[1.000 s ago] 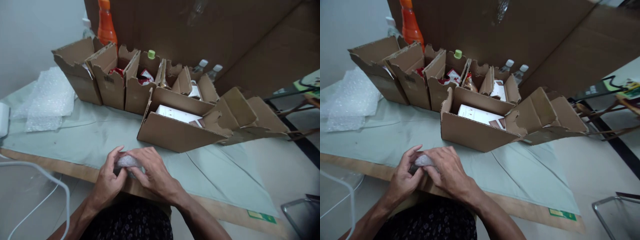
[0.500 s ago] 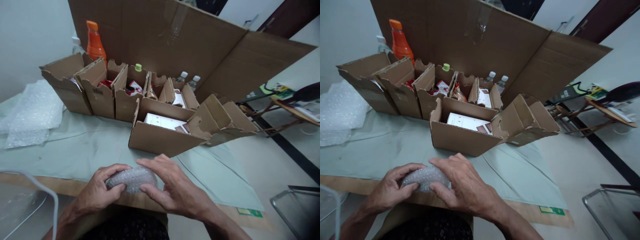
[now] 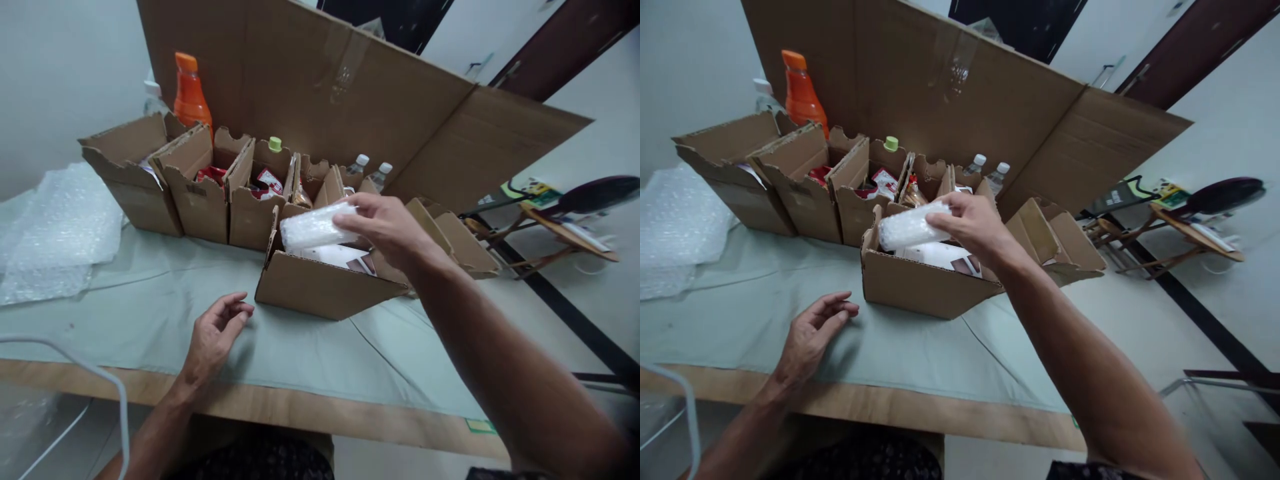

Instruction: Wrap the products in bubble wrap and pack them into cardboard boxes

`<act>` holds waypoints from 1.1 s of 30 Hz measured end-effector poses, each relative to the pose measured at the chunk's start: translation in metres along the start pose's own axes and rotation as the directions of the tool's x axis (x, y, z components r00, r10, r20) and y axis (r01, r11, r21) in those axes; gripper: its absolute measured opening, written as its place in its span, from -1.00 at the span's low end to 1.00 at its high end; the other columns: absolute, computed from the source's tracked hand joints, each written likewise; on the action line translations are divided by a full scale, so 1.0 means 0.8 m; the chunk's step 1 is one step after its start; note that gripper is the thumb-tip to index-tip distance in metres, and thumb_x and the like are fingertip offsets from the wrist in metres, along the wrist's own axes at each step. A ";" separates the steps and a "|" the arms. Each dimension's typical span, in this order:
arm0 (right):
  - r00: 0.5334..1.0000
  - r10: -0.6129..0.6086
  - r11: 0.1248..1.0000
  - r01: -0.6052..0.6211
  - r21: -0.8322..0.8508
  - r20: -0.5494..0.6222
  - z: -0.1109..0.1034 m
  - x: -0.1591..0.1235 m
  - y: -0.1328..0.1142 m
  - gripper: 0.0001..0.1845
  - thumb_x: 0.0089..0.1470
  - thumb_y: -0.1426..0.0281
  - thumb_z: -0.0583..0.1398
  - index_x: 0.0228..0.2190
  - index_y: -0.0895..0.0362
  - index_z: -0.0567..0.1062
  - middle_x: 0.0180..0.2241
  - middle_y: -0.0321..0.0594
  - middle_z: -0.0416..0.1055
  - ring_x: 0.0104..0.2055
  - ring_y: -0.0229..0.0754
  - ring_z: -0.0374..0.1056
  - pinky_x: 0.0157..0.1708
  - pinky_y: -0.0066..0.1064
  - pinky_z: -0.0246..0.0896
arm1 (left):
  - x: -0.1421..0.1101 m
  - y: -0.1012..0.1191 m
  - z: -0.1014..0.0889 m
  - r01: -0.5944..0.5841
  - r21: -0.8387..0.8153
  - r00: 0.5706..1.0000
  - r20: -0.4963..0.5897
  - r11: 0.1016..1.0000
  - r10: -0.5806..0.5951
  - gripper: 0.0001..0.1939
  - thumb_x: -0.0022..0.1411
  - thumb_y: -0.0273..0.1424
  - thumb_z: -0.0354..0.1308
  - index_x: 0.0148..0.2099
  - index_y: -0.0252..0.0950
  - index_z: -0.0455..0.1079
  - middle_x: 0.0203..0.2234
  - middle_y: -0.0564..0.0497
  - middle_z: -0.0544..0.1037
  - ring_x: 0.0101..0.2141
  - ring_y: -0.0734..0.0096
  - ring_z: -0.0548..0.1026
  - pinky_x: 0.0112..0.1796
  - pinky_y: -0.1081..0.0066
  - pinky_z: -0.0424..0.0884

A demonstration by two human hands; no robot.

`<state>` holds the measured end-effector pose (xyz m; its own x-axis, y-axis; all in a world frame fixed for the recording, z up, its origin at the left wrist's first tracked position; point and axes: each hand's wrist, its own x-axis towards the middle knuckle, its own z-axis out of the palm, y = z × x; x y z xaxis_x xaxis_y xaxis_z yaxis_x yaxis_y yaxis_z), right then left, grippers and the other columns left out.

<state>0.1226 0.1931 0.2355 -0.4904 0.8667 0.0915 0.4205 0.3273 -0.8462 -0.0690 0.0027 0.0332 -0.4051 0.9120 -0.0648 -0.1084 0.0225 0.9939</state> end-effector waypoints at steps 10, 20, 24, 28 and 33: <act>0.959 0.029 0.867 0.117 -0.484 0.284 0.066 0.013 -0.057 -0.69 0.21 0.27 0.25 -0.07 0.17 0.58 -0.37 -0.25 0.52 -0.44 -0.26 0.43 -0.41 -0.45 0.26 | -0.001 -0.016 -0.002 -0.052 0.165 0.999 0.016 0.985 0.050 -0.62 0.26 -0.22 0.20 0.05 -0.30 0.49 -0.22 -0.09 0.66 -0.16 0.26 0.61 -0.08 0.25 0.52; 0.976 -0.043 0.535 0.204 -0.820 0.215 0.093 0.028 -0.038 -0.79 0.19 0.28 0.24 -0.31 0.15 0.62 -0.32 -0.12 0.61 -0.22 -0.09 0.50 -0.32 -0.39 0.21 | -0.003 -0.015 -0.003 -0.041 0.185 0.999 0.029 0.982 0.036 -0.64 0.28 -0.22 0.20 0.05 -0.29 0.49 -0.20 -0.10 0.67 -0.14 0.25 0.61 -0.09 0.25 0.52; 0.973 -0.058 0.362 0.228 -0.904 0.223 0.100 0.032 -0.041 -0.72 0.22 0.27 0.19 -0.24 0.19 0.64 -0.19 0.04 0.63 -0.13 0.07 0.53 -0.25 -0.28 0.31 | -0.003 -0.017 -0.004 -0.048 0.207 0.999 0.026 0.977 0.043 -0.65 0.27 -0.22 0.20 0.03 -0.28 0.50 -0.21 -0.09 0.68 -0.15 0.24 0.62 -0.11 0.25 0.53; 0.967 -0.057 0.350 0.252 -0.902 0.248 0.104 0.044 -0.032 -0.68 0.25 0.28 0.18 -0.22 0.24 0.64 -0.17 0.14 0.63 -0.11 0.11 0.54 -0.21 -0.21 0.35 | -0.003 -0.018 -0.003 -0.055 0.216 0.998 0.026 0.975 0.051 -0.67 0.27 -0.22 0.21 0.02 -0.27 0.51 -0.22 -0.09 0.68 -0.15 0.24 0.63 -0.11 0.26 0.54; 0.962 -0.037 0.398 0.262 -0.879 0.270 0.102 0.053 -0.029 -0.65 0.25 0.20 0.20 -0.23 0.23 0.63 -0.20 0.10 0.62 -0.12 0.07 0.52 -0.22 -0.26 0.32 | -0.003 -0.018 -0.003 -0.061 0.213 0.998 0.020 0.975 0.058 -0.66 0.27 -0.21 0.20 0.00 -0.28 0.52 -0.23 -0.10 0.69 -0.15 0.23 0.64 -0.09 0.24 0.55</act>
<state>0.0299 0.1917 0.2165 -0.6937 0.7200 -0.0224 0.7098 0.6885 0.1488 -0.0688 -0.0010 0.0189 -0.3924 0.9198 -0.0057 0.1125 0.0541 0.9922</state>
